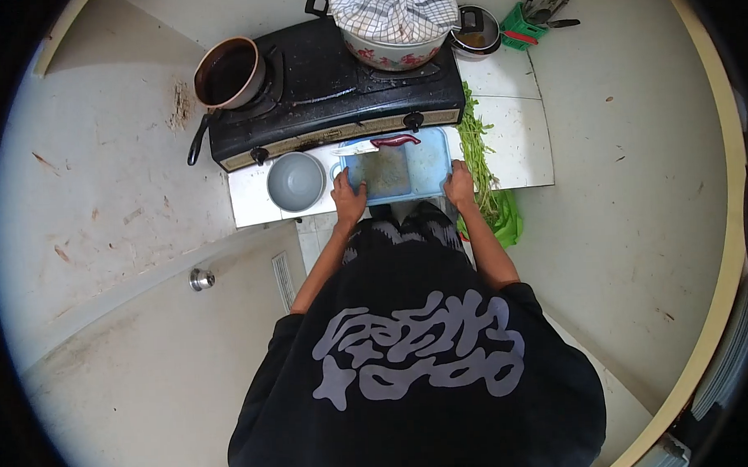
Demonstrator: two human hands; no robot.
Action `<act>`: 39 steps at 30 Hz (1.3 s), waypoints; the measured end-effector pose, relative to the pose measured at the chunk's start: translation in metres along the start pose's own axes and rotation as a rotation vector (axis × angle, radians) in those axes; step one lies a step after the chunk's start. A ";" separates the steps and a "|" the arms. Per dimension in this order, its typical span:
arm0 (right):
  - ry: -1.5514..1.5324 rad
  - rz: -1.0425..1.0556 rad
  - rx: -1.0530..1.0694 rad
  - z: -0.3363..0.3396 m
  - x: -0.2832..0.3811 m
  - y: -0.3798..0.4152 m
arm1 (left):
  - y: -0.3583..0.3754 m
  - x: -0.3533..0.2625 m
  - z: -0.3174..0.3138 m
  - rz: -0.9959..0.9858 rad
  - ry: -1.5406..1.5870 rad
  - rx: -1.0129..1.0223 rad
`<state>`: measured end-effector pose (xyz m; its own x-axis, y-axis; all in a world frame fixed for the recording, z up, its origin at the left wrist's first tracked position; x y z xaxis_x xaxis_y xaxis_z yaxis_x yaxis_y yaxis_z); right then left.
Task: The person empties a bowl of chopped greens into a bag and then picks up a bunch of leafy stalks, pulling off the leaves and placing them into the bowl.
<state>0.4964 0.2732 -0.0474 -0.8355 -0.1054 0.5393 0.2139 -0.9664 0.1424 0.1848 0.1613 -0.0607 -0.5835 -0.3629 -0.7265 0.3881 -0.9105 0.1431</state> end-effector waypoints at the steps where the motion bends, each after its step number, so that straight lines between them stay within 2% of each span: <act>1: -0.020 -0.028 0.024 -0.002 -0.002 0.002 | 0.001 -0.002 0.003 -0.045 -0.055 -0.042; 4: -0.029 -0.051 0.010 0.003 -0.008 0.007 | 0.004 -0.010 0.006 -0.098 -0.092 -0.046; 8: -0.037 -0.048 -0.094 0.018 -0.010 0.006 | 0.004 -0.017 0.001 -0.052 -0.002 0.089; 14: -0.043 -0.002 0.002 0.013 -0.026 -0.014 | -0.001 -0.016 -0.004 -0.061 -0.031 0.076; 17: -0.044 0.037 -0.035 0.019 -0.021 -0.009 | -0.004 -0.012 -0.006 -0.065 0.005 0.095; 20: -0.040 0.066 -0.081 0.021 -0.025 -0.004 | 0.001 -0.024 0.001 0.006 -0.111 0.121; 21: -0.104 0.014 -0.070 0.018 -0.033 -0.001 | 0.003 -0.031 0.006 0.013 -0.140 0.075; 24: -0.235 -0.072 -0.144 0.040 -0.026 0.021 | 0.001 -0.065 0.017 -0.066 -0.106 0.041; 26: -0.204 -0.095 -0.175 0.041 -0.037 0.035 | -0.003 -0.085 0.016 -0.107 -0.092 0.054; 28: -0.184 -0.071 -0.277 0.052 -0.037 0.053 | -0.007 -0.101 0.007 -0.248 0.015 0.094; 29: -0.277 -0.159 -0.263 0.053 -0.046 0.063 | -0.010 -0.106 0.000 -0.258 0.011 0.114; 31: -0.283 -0.215 -0.261 0.056 -0.061 0.078 | -0.015 -0.130 -0.017 -0.449 -0.003 0.185; 32: -0.285 -0.251 -0.247 0.057 -0.069 0.086 | -0.018 -0.136 -0.025 -0.459 -0.003 0.201; 34: -0.278 -0.285 -0.287 0.061 -0.081 0.099 | -0.022 -0.152 -0.051 -0.337 0.098 0.474; 35: -0.257 -0.274 -0.317 0.064 -0.085 0.102 | -0.026 -0.160 -0.060 -0.343 0.096 0.488; 38: -0.247 -0.278 -0.349 0.074 -0.095 0.108 | -0.038 -0.184 -0.098 -0.431 0.086 0.633; 39: -0.256 -0.282 -0.340 0.077 -0.095 0.109 | -0.039 -0.196 -0.112 -0.520 0.082 0.693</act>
<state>0.6384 0.1961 -0.0196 -0.6770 0.1904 0.7110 -0.2145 -0.9751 0.0568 0.3638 0.2901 0.0012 -0.5022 0.1240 -0.8558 -0.4509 -0.8820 0.1368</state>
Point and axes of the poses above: each hand's wrist, its own y-axis away from the middle knuckle, its own z-axis out of the back of the hand, x = y × z, the point moved 7 cm from there along -y, towards the middle knuckle, and after that the axes turned 3 degrees about x, right-handed, at the moved point
